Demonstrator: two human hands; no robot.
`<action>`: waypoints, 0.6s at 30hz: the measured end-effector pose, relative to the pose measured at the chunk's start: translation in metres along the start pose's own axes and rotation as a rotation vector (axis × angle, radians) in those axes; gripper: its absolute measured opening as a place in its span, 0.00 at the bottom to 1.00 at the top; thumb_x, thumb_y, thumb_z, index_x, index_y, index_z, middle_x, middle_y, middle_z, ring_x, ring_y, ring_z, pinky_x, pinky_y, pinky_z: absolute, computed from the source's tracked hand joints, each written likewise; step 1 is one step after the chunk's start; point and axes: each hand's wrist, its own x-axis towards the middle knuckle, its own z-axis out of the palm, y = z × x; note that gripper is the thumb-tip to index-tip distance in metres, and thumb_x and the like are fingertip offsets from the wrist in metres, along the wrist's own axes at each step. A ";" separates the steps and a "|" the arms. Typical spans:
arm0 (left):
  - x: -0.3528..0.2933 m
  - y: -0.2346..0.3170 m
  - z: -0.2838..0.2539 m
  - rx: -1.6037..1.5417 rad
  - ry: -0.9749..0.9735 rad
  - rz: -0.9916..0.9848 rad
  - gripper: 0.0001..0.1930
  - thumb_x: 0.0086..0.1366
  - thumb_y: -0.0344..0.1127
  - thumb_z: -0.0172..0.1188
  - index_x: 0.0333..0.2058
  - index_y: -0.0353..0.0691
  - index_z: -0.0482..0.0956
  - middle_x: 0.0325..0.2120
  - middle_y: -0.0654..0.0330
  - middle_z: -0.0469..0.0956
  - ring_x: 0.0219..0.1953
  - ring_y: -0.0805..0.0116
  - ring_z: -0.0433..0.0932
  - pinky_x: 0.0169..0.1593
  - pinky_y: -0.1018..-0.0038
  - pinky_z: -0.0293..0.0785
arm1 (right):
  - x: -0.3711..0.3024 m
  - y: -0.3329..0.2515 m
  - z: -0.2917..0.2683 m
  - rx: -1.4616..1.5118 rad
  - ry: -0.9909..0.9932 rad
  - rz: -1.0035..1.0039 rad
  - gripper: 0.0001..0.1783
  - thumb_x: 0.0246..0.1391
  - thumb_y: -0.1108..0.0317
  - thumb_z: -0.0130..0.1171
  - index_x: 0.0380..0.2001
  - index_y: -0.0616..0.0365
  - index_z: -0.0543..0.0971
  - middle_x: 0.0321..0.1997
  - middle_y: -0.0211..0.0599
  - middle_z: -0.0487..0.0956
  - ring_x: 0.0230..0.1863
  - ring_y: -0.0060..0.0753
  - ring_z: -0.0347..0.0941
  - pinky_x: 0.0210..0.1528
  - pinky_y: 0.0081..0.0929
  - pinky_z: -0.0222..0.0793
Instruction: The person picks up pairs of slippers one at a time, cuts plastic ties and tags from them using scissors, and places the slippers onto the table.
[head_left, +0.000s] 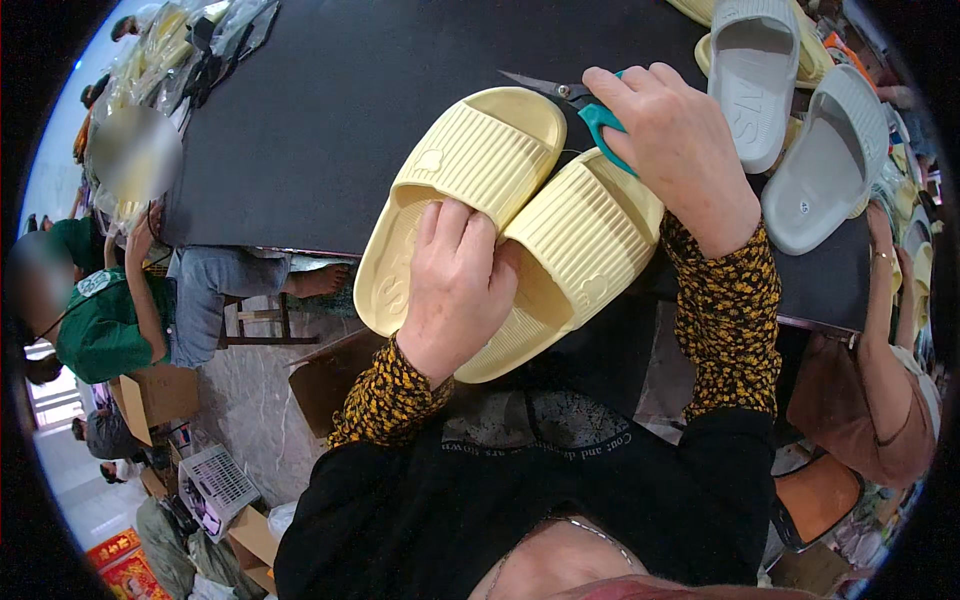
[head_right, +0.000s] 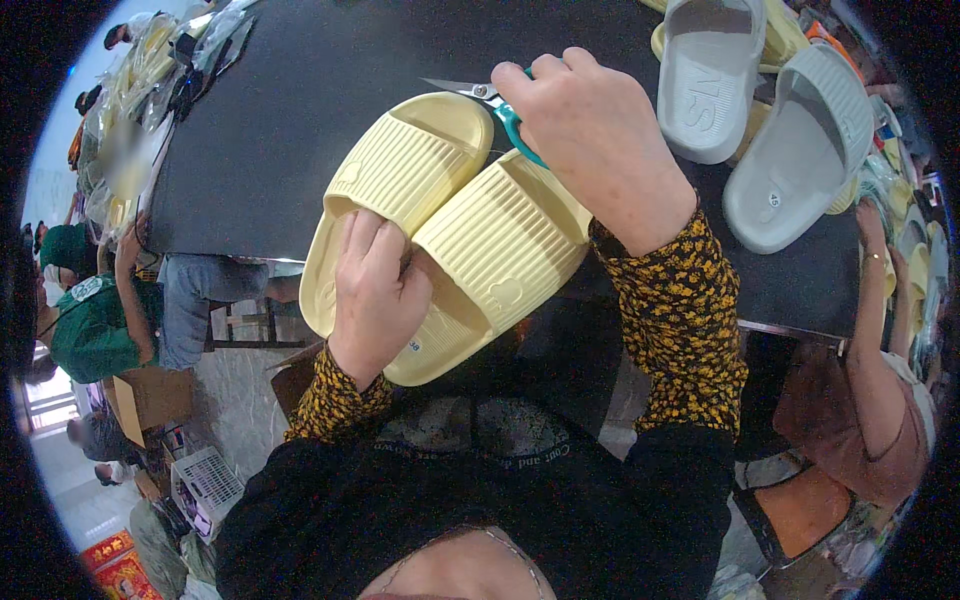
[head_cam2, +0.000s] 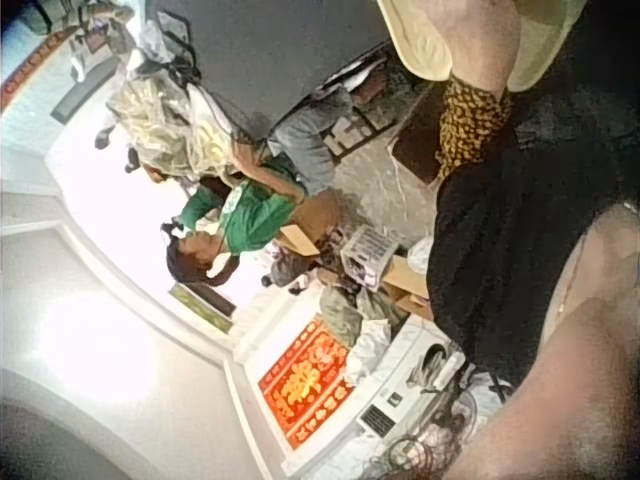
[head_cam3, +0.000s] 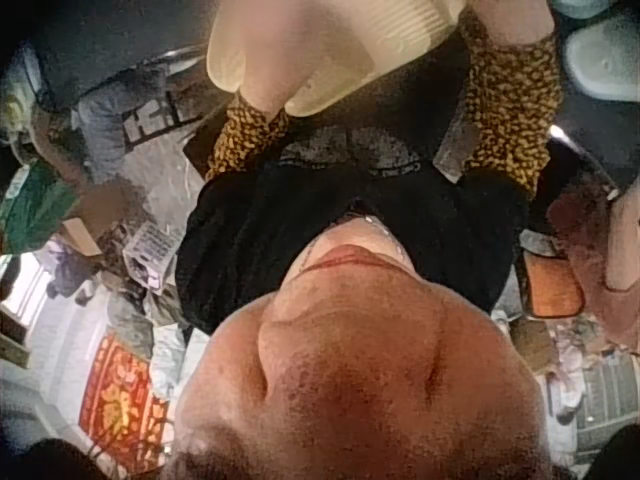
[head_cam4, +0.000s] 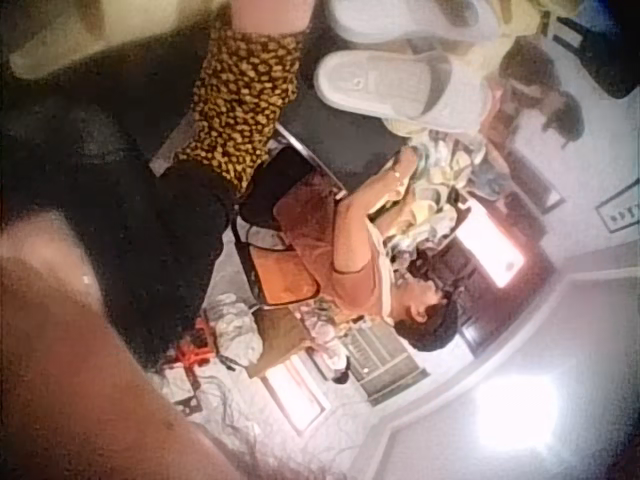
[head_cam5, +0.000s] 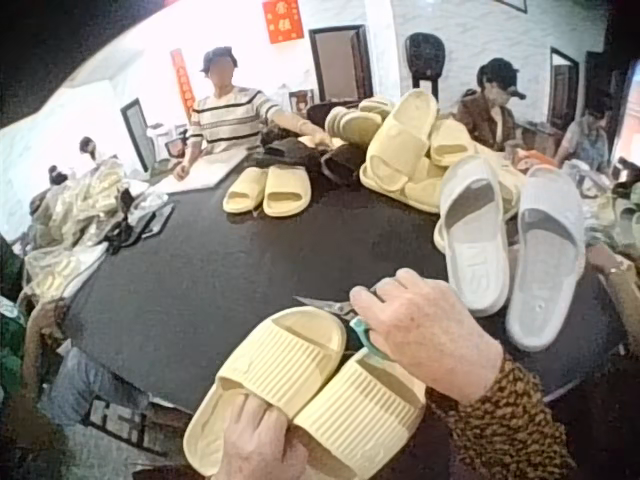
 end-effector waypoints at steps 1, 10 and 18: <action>0.001 0.000 -0.002 0.005 0.006 0.000 0.11 0.44 0.20 0.58 0.29 0.31 0.70 0.32 0.47 0.69 0.35 0.46 0.68 0.38 0.58 0.68 | 0.003 0.000 -0.002 0.029 -0.015 0.014 0.11 0.47 0.69 0.60 0.36 0.55 0.74 0.30 0.36 0.77 0.38 0.37 0.76 0.37 0.30 0.75; -0.008 0.004 -0.013 -0.019 0.044 -0.032 0.10 0.43 0.22 0.59 0.28 0.32 0.71 0.32 0.48 0.71 0.36 0.49 0.70 0.40 0.60 0.70 | 0.000 -0.010 -0.005 0.138 -0.027 0.043 0.20 0.44 0.72 0.63 0.44 0.56 0.74 0.34 0.38 0.75 0.41 0.41 0.73 0.40 0.35 0.73; -0.013 0.008 -0.017 -0.060 0.076 -0.053 0.10 0.46 0.23 0.60 0.30 0.31 0.72 0.35 0.48 0.73 0.37 0.48 0.71 0.41 0.60 0.71 | 0.001 -0.014 -0.013 0.126 -0.079 0.130 0.17 0.45 0.70 0.63 0.41 0.56 0.74 0.32 0.38 0.76 0.39 0.42 0.73 0.38 0.36 0.73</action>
